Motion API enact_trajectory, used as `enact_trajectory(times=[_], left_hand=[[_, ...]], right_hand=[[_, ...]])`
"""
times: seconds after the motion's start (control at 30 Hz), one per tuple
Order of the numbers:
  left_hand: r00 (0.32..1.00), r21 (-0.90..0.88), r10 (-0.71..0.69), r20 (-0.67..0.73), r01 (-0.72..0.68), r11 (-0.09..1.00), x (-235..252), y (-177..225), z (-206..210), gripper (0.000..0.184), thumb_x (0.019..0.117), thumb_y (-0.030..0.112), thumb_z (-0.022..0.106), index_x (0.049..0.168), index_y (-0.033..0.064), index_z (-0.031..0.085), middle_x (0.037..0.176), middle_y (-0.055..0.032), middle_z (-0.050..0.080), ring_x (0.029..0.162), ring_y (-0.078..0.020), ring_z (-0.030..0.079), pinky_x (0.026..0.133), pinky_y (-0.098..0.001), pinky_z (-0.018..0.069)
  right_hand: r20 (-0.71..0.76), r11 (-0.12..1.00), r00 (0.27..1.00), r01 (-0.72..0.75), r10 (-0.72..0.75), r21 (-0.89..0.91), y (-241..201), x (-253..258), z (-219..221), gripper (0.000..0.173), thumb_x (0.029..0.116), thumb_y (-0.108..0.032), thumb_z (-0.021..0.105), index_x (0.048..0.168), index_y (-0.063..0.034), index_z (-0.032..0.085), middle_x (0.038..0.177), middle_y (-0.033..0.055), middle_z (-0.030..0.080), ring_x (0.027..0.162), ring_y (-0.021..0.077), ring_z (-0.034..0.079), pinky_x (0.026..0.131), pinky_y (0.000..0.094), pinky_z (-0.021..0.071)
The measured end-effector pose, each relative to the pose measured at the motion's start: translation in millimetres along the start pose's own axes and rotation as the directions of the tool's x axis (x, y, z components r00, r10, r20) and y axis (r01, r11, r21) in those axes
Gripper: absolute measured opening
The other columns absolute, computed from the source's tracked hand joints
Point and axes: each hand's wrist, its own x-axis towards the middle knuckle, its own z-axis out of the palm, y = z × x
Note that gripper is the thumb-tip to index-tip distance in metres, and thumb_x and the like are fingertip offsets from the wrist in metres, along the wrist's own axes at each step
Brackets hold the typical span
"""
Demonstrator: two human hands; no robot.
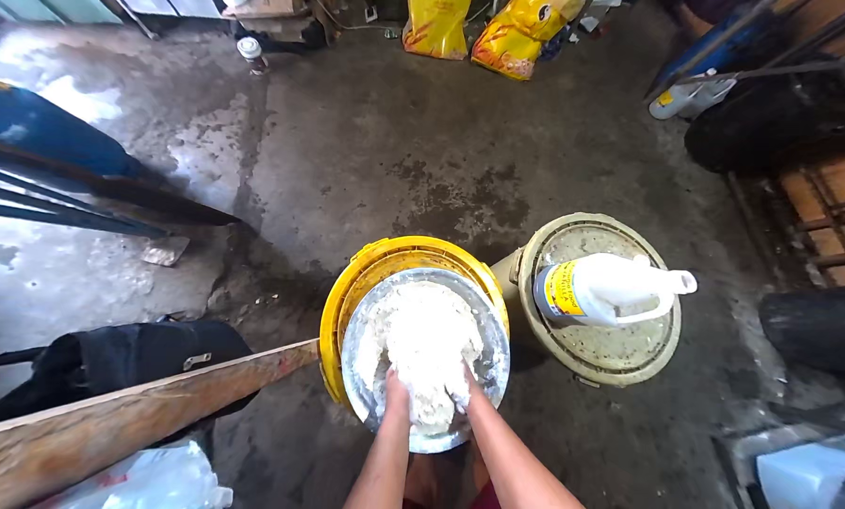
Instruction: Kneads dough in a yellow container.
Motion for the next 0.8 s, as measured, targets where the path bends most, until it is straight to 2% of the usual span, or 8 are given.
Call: enact_trajectory(times=[0.17,0.33,0.4,0.47,0.53,0.63,0.7,0.8], left_hand=[[0.995,0.135,0.09,0.053,-0.096,0.986,-7.4,10.9,6.1,0.038,0.1093,0.009,0.043,0.142,-0.0114,0.045,0.14,-0.0325,0.052,0.13,-0.0379,0.052,0.111,-0.0495,0.0408],[0.978,0.142,0.204,0.033,-0.207,0.968,-3.1,6.8,7.2,0.038,0.1018,0.003,0.057,0.138,-0.01,0.052,0.134,-0.0281,0.06,0.126,-0.0332,0.058,0.11,-0.047,0.0447],[0.96,0.253,0.269,0.07,-0.278,0.926,-5.1,10.7,-0.5,0.04,0.0976,0.002,0.062,0.135,-0.0092,0.055,0.129,-0.0272,0.063,0.123,-0.0331,0.061,0.108,-0.0481,0.0469],[0.945,0.5,0.305,0.115,-0.321,0.805,-3.6,14.7,-15.1,0.048,0.0946,0.007,0.067,0.138,-0.0082,0.054,0.132,-0.0278,0.062,0.126,-0.0361,0.06,0.111,-0.0508,0.0449],[0.959,0.791,0.245,0.143,-0.26,0.555,2.5,18.3,-27.5,0.047,0.0973,0.023,0.066,0.135,-0.0043,0.06,0.138,-0.0272,0.058,0.131,-0.0395,0.056,0.111,-0.0542,0.0432],[0.977,0.957,0.148,0.152,-0.183,0.225,11.1,17.6,-29.7,0.045,0.0996,0.024,0.06,0.14,0.0028,0.059,0.15,-0.0278,0.047,0.133,-0.0428,0.053,0.108,-0.0544,0.0463],[0.977,0.977,0.139,0.16,-0.177,0.12,11.1,19.4,-21.8,0.045,0.1009,0.015,0.055,0.144,0.0036,0.054,0.148,-0.0263,0.05,0.131,-0.0419,0.055,0.105,-0.0527,0.0491],[0.977,0.98,0.12,0.178,-0.187,0.067,15.7,21.7,-16.1,0.041,0.1027,0.01,0.05,0.143,0.0019,0.054,0.142,-0.0239,0.056,0.129,-0.0397,0.058,0.105,-0.052,0.0493]], right_hand=[[-0.009,0.955,0.997,0.07,-0.075,-0.288,-15.3,4.2,-3.2,0.06,0.0955,-0.008,0.067,0.146,0.0126,0.043,0.146,0.0309,0.051,0.139,0.036,0.049,0.119,0.0444,0.0366],[-0.092,0.962,0.991,0.072,-0.099,-0.262,-10.6,4.3,-4.8,0.055,0.0969,-0.009,0.066,0.144,0.0112,0.046,0.142,0.0296,0.056,0.135,0.0346,0.054,0.116,0.0446,0.041],[-0.152,0.953,0.987,-0.007,-0.041,-0.303,-8.3,8.4,-12.8,0.05,0.1009,-0.007,0.06,0.144,0.0131,0.046,0.143,0.0323,0.053,0.136,0.0387,0.052,0.117,0.0474,0.0395],[-0.181,0.926,0.983,-0.081,0.014,-0.368,-15.3,6.1,-23.3,0.043,0.1063,-0.006,0.048,0.144,0.014,0.045,0.145,0.0337,0.051,0.139,0.041,0.05,0.119,0.0493,0.0373],[-0.176,0.866,0.984,-0.113,0.03,-0.487,-25.7,2.7,-34.3,0.04,0.106,-0.006,0.046,0.14,0.0135,0.05,0.142,0.0327,0.055,0.136,0.041,0.053,0.116,0.0497,0.0403],[-0.134,0.746,0.991,-0.075,-0.018,-0.661,-47.0,0.3,-45.4,0.042,0.1049,-0.003,0.045,0.143,0.0145,0.047,0.151,0.0318,0.047,0.145,0.0394,0.043,0.122,0.0462,0.0329],[-0.127,0.683,0.988,-0.035,-0.084,-0.729,-64.2,9.5,-48.1,0.046,0.1048,-0.002,0.042,0.148,0.0137,0.041,0.157,0.0315,0.039,0.151,0.0394,0.034,0.125,0.0452,0.0264],[-0.117,0.638,0.988,-0.023,-0.105,-0.77,-82.4,29.3,-45.3,0.049,0.1057,-0.009,0.043,0.151,0.0097,0.04,0.156,0.0289,0.041,0.148,0.0375,0.04,0.122,0.0451,0.0336]])
